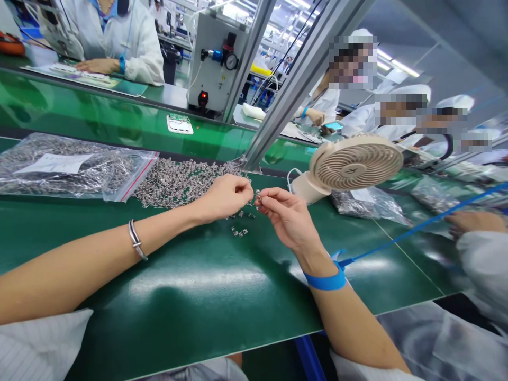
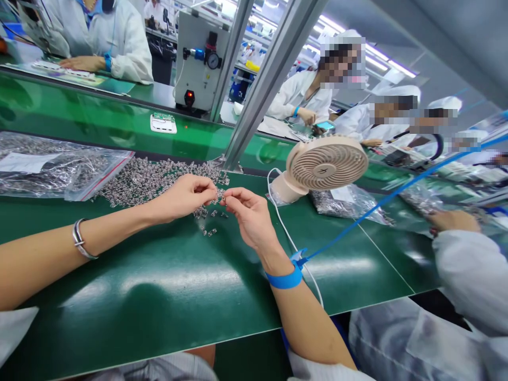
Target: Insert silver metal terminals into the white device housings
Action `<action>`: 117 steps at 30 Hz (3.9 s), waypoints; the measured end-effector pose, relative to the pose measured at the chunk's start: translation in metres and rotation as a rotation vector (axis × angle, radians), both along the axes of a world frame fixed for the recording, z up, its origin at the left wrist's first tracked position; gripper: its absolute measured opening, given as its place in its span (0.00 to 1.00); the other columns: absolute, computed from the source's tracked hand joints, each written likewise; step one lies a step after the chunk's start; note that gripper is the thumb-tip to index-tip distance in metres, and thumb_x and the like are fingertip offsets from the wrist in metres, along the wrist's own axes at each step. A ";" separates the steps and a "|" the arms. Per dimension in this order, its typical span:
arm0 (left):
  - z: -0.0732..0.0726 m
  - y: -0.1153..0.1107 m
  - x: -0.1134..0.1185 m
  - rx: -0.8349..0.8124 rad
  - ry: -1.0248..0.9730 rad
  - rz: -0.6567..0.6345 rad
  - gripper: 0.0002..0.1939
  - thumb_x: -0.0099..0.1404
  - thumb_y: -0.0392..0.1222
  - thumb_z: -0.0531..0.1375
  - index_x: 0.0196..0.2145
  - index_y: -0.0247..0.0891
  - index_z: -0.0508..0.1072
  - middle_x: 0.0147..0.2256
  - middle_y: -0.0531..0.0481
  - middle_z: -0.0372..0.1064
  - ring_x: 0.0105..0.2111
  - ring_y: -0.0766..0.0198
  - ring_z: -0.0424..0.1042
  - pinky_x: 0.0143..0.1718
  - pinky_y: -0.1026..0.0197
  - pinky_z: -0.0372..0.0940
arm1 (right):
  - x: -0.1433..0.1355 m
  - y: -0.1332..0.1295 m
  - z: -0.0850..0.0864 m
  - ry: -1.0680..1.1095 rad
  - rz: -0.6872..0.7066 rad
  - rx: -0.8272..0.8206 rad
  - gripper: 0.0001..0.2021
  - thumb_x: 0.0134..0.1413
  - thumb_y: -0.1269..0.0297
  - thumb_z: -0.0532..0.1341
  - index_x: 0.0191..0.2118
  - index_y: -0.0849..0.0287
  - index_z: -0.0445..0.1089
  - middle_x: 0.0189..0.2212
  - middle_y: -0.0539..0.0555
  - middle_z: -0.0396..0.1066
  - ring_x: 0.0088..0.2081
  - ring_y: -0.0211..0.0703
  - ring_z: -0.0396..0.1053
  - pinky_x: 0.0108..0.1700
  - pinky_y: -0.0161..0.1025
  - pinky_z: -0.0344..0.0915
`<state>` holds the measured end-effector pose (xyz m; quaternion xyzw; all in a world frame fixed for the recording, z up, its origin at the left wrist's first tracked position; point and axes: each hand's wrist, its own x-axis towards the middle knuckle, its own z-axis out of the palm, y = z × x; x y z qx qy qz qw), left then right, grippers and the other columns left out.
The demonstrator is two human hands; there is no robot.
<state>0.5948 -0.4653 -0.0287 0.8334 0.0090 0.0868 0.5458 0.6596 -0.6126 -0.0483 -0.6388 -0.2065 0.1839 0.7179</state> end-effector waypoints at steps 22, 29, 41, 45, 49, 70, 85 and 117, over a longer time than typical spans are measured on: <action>-0.007 -0.001 0.003 -0.038 0.035 -0.211 0.07 0.55 0.33 0.53 0.21 0.34 0.67 0.19 0.56 0.58 0.22 0.72 0.56 0.25 0.66 0.52 | 0.000 0.003 -0.002 0.079 0.002 0.059 0.07 0.31 0.65 0.71 0.22 0.57 0.74 0.23 0.46 0.68 0.26 0.30 0.63 0.30 0.31 0.64; -0.005 -0.002 0.003 -0.051 0.005 -0.109 0.08 0.55 0.35 0.53 0.20 0.34 0.65 0.18 0.57 0.57 0.22 0.72 0.56 0.26 0.65 0.51 | 0.000 0.002 0.002 0.164 0.051 0.017 0.11 0.26 0.64 0.73 0.23 0.57 0.74 0.23 0.46 0.69 0.26 0.30 0.64 0.30 0.30 0.63; -0.004 -0.001 0.002 -0.053 -0.027 -0.051 0.09 0.54 0.34 0.53 0.18 0.35 0.62 0.18 0.57 0.51 0.22 0.72 0.51 0.27 0.64 0.48 | 0.002 0.000 0.004 0.156 0.107 -0.031 0.11 0.31 0.62 0.72 0.22 0.57 0.71 0.19 0.45 0.64 0.23 0.30 0.60 0.26 0.31 0.60; -0.001 -0.002 0.001 -0.058 -0.014 -0.093 0.09 0.54 0.34 0.52 0.18 0.35 0.63 0.18 0.57 0.55 0.22 0.72 0.54 0.27 0.64 0.49 | 0.002 0.000 0.005 0.174 0.134 -0.039 0.11 0.29 0.62 0.72 0.22 0.57 0.71 0.18 0.45 0.63 0.22 0.30 0.59 0.25 0.31 0.60; 0.000 -0.004 -0.001 -0.076 0.012 -0.137 0.08 0.53 0.33 0.52 0.18 0.35 0.64 0.18 0.57 0.57 0.22 0.72 0.55 0.27 0.64 0.49 | -0.001 0.001 0.004 0.134 0.115 -0.015 0.10 0.29 0.63 0.71 0.21 0.57 0.71 0.19 0.45 0.64 0.22 0.30 0.59 0.26 0.31 0.60; -0.012 -0.002 0.005 -0.268 0.054 -0.041 0.07 0.54 0.33 0.53 0.21 0.33 0.67 0.19 0.56 0.59 0.23 0.72 0.56 0.26 0.65 0.50 | 0.000 0.003 0.001 -0.060 -0.018 -0.029 0.07 0.35 0.65 0.66 0.23 0.58 0.67 0.21 0.46 0.62 0.24 0.32 0.58 0.27 0.33 0.57; -0.007 -0.003 0.003 -0.296 0.049 -0.062 0.09 0.57 0.32 0.53 0.20 0.33 0.66 0.21 0.55 0.60 0.24 0.73 0.58 0.29 0.65 0.53 | 0.003 0.000 -0.001 0.137 0.082 -0.055 0.12 0.33 0.61 0.70 0.29 0.56 0.73 0.24 0.47 0.70 0.26 0.33 0.66 0.31 0.34 0.64; -0.014 -0.001 0.006 -0.234 0.052 -0.091 0.07 0.57 0.35 0.54 0.22 0.33 0.67 0.20 0.56 0.58 0.23 0.72 0.56 0.27 0.65 0.50 | -0.001 0.002 0.005 0.229 0.056 -0.013 0.10 0.29 0.65 0.72 0.21 0.57 0.70 0.21 0.45 0.67 0.25 0.30 0.64 0.29 0.30 0.63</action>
